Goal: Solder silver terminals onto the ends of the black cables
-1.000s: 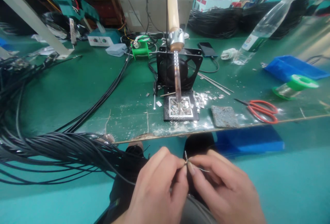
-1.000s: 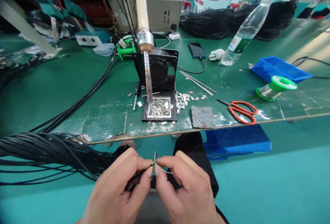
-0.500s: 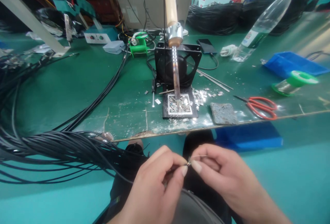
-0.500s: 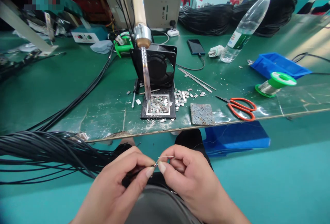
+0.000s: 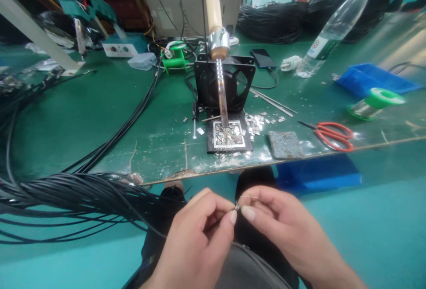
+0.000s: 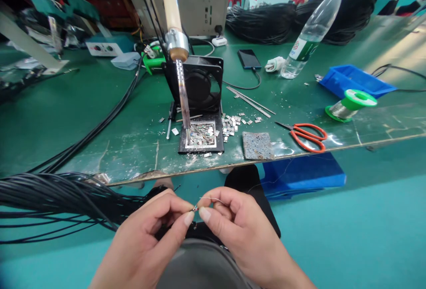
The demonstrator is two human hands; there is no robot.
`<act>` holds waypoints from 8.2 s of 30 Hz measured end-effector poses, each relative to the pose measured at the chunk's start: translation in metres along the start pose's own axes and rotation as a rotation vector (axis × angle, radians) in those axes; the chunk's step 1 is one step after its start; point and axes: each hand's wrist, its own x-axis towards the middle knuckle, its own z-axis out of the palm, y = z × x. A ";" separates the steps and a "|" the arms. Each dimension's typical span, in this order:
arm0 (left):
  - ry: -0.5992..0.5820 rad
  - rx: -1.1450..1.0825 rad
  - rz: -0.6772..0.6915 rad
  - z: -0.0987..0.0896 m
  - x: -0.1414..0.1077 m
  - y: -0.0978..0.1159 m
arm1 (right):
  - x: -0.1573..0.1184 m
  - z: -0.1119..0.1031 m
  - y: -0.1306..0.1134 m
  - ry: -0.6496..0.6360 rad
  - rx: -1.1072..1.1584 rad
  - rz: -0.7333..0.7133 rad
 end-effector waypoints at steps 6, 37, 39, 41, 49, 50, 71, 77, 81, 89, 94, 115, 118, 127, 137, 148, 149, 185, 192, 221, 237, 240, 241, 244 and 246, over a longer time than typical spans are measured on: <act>0.022 0.078 0.047 0.002 -0.002 0.000 | 0.001 0.000 -0.004 0.031 -0.060 0.015; 0.097 0.090 0.087 0.007 -0.002 -0.001 | 0.004 0.009 0.011 0.091 0.244 0.065; 0.097 0.082 0.086 0.007 -0.002 -0.002 | 0.004 0.010 0.011 0.091 0.259 0.073; 0.093 0.081 0.091 0.007 -0.002 -0.003 | 0.004 0.011 0.010 0.090 0.267 0.070; 0.083 0.089 0.059 0.005 -0.002 0.001 | 0.004 0.010 0.008 0.093 0.254 0.074; 0.083 0.090 0.059 0.005 -0.002 0.001 | 0.003 0.010 0.008 0.093 0.262 0.073; 0.099 0.115 0.083 0.008 -0.004 -0.002 | 0.004 0.014 0.016 0.102 0.408 0.116; 0.107 0.104 0.081 0.008 -0.005 -0.002 | 0.005 0.017 0.016 0.095 0.440 0.119; 0.108 0.097 0.079 0.008 -0.006 -0.002 | 0.006 0.018 0.016 0.102 0.395 0.123; 0.105 0.085 0.065 0.008 -0.004 -0.002 | 0.005 0.019 0.014 0.122 0.308 0.119; 0.106 0.007 0.027 0.008 0.000 -0.002 | 0.007 0.023 0.014 0.162 0.351 0.110; 0.171 -0.314 -0.206 0.002 0.047 0.030 | 0.011 0.043 0.005 0.572 -0.286 -0.402; 0.188 -0.317 -0.210 0.000 0.050 0.031 | 0.016 0.045 0.008 0.575 -0.336 -0.495; 0.203 -0.332 -0.233 -0.004 0.056 0.033 | 0.024 0.040 0.006 0.555 -0.536 -0.684; 0.252 -0.309 -0.208 -0.005 0.059 0.034 | 0.028 0.043 0.004 0.559 -0.534 -0.715; 0.249 -0.326 -0.211 -0.006 0.063 0.033 | 0.032 0.046 0.000 0.559 -0.521 -0.733; 0.251 -0.324 -0.211 -0.006 0.063 0.033 | 0.032 0.046 0.000 0.555 -0.520 -0.734; 0.259 -0.327 -0.181 -0.007 0.062 0.035 | 0.032 0.045 -0.001 0.544 -0.470 -0.728; 0.263 -0.330 -0.180 -0.005 0.062 0.035 | 0.031 0.045 -0.002 0.557 -0.493 -0.720; 0.190 -0.062 -0.065 0.003 0.022 0.012 | 0.015 0.026 0.012 0.536 -0.626 -0.809; 0.182 -0.058 -0.066 0.005 0.022 0.009 | 0.018 0.027 0.016 0.523 -0.613 -0.841; 0.169 -0.055 -0.051 0.003 0.021 0.007 | 0.015 0.024 0.012 0.490 -0.645 -0.774; 0.161 -0.052 -0.034 0.002 0.021 0.008 | 0.014 0.023 0.011 0.490 -0.640 -0.746; 0.139 -0.079 0.003 -0.003 0.020 0.009 | 0.010 0.018 0.005 0.518 -0.601 -0.633; 0.094 -0.150 -0.033 -0.008 0.018 0.009 | 0.008 0.014 0.001 0.501 -0.559 -0.531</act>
